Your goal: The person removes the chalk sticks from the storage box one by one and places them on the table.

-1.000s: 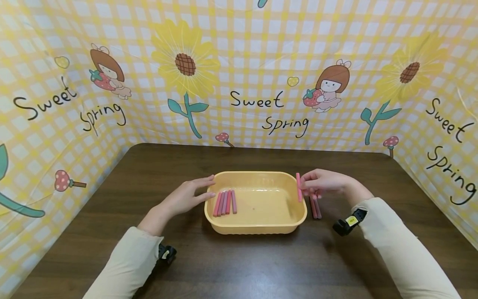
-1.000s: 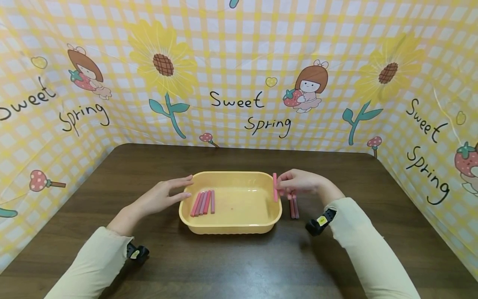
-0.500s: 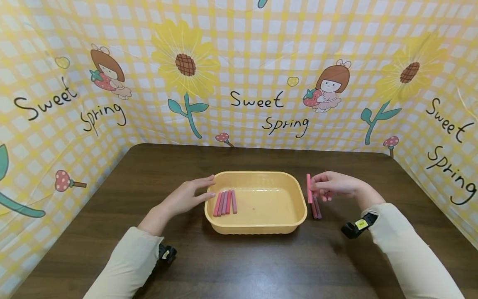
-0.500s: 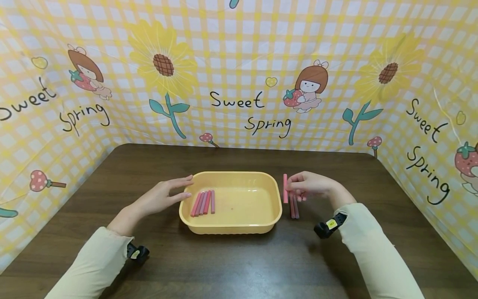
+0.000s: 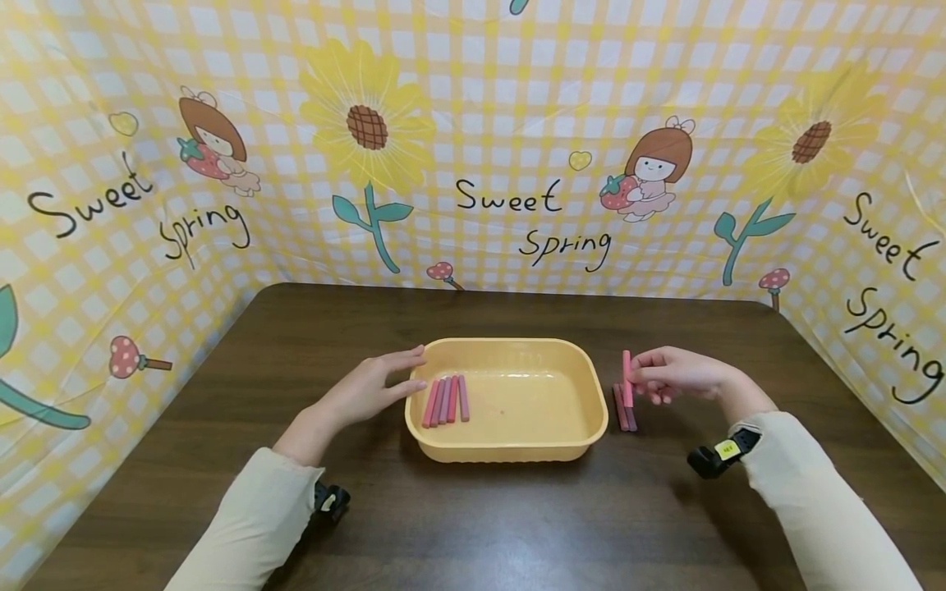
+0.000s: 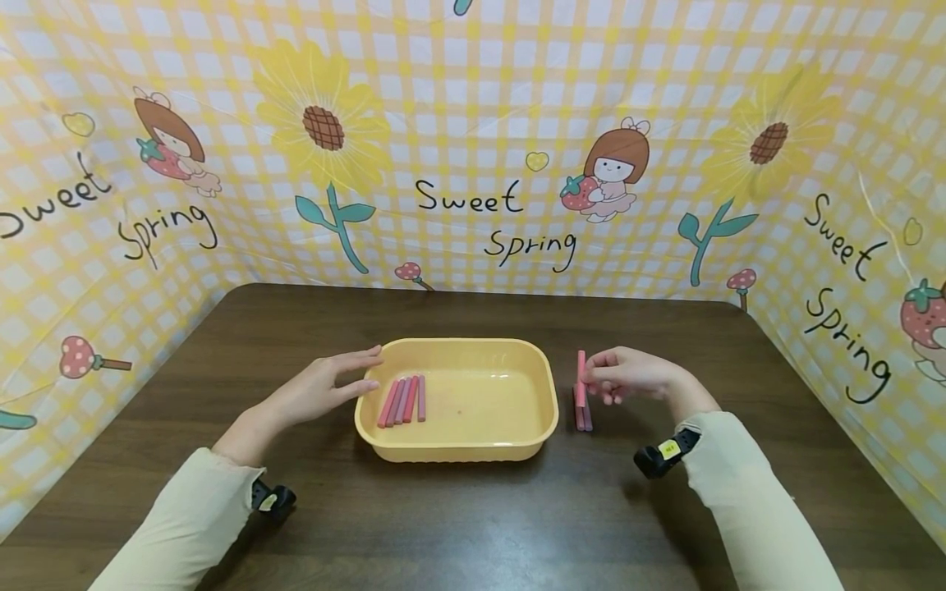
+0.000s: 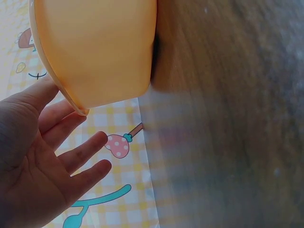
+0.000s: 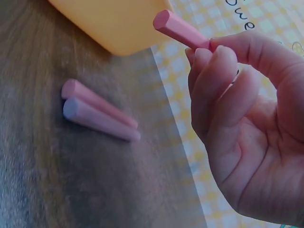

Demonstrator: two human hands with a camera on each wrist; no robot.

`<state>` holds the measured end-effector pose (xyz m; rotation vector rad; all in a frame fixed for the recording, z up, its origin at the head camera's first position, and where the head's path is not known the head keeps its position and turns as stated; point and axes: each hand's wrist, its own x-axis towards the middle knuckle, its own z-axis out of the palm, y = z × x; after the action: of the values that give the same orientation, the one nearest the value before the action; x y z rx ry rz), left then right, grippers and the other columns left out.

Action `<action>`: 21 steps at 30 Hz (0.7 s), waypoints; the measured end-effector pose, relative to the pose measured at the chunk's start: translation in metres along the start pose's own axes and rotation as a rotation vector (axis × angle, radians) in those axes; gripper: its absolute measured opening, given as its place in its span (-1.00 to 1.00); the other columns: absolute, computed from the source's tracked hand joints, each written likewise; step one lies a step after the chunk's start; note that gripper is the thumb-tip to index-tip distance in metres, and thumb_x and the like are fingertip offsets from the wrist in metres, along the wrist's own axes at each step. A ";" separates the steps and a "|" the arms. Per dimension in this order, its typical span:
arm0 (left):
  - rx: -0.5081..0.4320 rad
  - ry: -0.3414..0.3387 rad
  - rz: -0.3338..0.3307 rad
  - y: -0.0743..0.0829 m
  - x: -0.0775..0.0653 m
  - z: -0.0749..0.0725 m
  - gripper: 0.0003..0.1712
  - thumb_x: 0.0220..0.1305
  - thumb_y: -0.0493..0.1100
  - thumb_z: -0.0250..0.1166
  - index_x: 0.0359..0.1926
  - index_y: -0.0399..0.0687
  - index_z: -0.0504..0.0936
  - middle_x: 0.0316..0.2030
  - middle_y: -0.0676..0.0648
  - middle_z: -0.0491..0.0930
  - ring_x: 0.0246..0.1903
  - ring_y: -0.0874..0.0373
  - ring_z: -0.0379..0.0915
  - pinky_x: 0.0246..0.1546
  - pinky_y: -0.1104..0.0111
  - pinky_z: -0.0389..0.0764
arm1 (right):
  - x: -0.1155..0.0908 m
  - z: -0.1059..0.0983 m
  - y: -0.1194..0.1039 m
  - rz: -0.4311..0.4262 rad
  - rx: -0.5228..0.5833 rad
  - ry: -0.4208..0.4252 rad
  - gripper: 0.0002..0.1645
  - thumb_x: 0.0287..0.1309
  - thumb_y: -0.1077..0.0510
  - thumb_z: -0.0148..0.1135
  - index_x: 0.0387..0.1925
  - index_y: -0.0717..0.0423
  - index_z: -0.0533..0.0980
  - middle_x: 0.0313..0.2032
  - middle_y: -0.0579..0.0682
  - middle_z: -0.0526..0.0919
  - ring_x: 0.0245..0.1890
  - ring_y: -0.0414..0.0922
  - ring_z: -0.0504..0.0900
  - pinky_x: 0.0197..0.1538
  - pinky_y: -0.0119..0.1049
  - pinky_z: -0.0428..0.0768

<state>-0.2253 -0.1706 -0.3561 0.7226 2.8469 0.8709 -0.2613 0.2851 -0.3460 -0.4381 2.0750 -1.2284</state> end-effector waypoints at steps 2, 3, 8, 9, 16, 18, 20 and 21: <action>0.001 0.002 0.002 0.000 0.000 0.000 -0.40 0.31 0.03 0.15 0.28 -0.17 0.37 0.36 -0.16 0.23 0.35 -0.12 0.15 0.33 -0.03 0.22 | -0.001 -0.001 0.003 -0.002 0.005 -0.002 -0.83 0.35 0.13 -0.03 -0.29 0.13 0.43 -0.57 -0.17 0.52 -0.59 -0.34 0.46 -0.49 -0.53 0.49; 0.002 0.002 0.004 0.000 0.000 0.000 -0.40 0.31 0.03 0.15 0.28 -0.17 0.37 0.36 -0.16 0.23 0.35 -0.12 0.15 0.33 -0.03 0.22 | -0.001 -0.001 0.004 0.000 0.007 -0.003 -0.83 0.35 0.12 -0.03 -0.28 0.13 0.43 -0.55 -0.17 0.53 -0.58 -0.35 0.46 -0.49 -0.54 0.50; 0.001 0.000 0.012 0.000 0.000 -0.001 -0.40 0.31 0.03 0.14 0.27 -0.19 0.37 0.36 -0.16 0.23 0.34 -0.13 0.16 0.32 -0.03 0.23 | -0.002 -0.004 0.013 0.021 0.018 0.000 -0.81 0.36 0.09 -0.03 -0.29 0.13 0.42 -0.52 -0.16 0.55 -0.58 -0.37 0.46 -0.49 -0.55 0.49; 0.000 -0.001 0.014 0.000 -0.001 -0.001 -0.40 0.31 0.03 0.15 0.27 -0.19 0.37 0.36 -0.17 0.23 0.34 -0.13 0.16 0.32 -0.03 0.23 | -0.002 -0.004 0.015 0.026 0.018 0.002 -0.81 0.36 0.09 -0.03 -0.29 0.13 0.42 -0.52 -0.16 0.55 -0.57 -0.37 0.47 -0.49 -0.55 0.50; 0.005 0.003 0.018 0.000 0.000 -0.001 -0.40 0.31 0.03 0.15 0.27 -0.19 0.38 0.35 -0.17 0.24 0.34 -0.13 0.17 0.32 -0.03 0.23 | -0.004 -0.009 0.024 0.069 0.008 0.022 -0.81 0.35 0.10 -0.02 -0.28 0.14 0.44 -0.50 -0.14 0.53 -0.57 -0.36 0.47 -0.48 -0.54 0.49; 0.006 0.003 0.017 0.000 0.000 -0.001 -0.40 0.31 0.03 0.15 0.27 -0.19 0.38 0.35 -0.17 0.24 0.34 -0.13 0.17 0.32 -0.03 0.23 | -0.005 -0.009 0.026 0.094 -0.004 0.034 -0.80 0.34 0.11 -0.03 -0.27 0.16 0.46 -0.48 -0.13 0.53 -0.58 -0.36 0.48 -0.48 -0.54 0.49; 0.007 0.002 0.016 0.000 0.000 -0.001 -0.40 0.31 0.03 0.15 0.27 -0.19 0.37 0.35 -0.17 0.24 0.34 -0.13 0.17 0.32 -0.03 0.23 | -0.006 -0.009 0.029 0.115 -0.019 0.045 -0.78 0.33 0.12 -0.02 -0.26 0.20 0.47 -0.47 -0.12 0.53 -0.58 -0.35 0.48 -0.49 -0.53 0.49; 0.008 0.002 0.016 0.000 0.000 -0.001 -0.40 0.31 0.03 0.15 0.27 -0.19 0.37 0.35 -0.17 0.24 0.34 -0.13 0.17 0.32 -0.03 0.23 | -0.006 -0.009 0.030 0.126 -0.026 0.051 -0.77 0.32 0.12 -0.01 -0.26 0.22 0.47 -0.47 -0.11 0.52 -0.59 -0.35 0.47 -0.49 -0.53 0.50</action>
<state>-0.2255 -0.1711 -0.3555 0.7470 2.8522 0.8635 -0.2615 0.3089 -0.3666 -0.2857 2.1298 -1.1503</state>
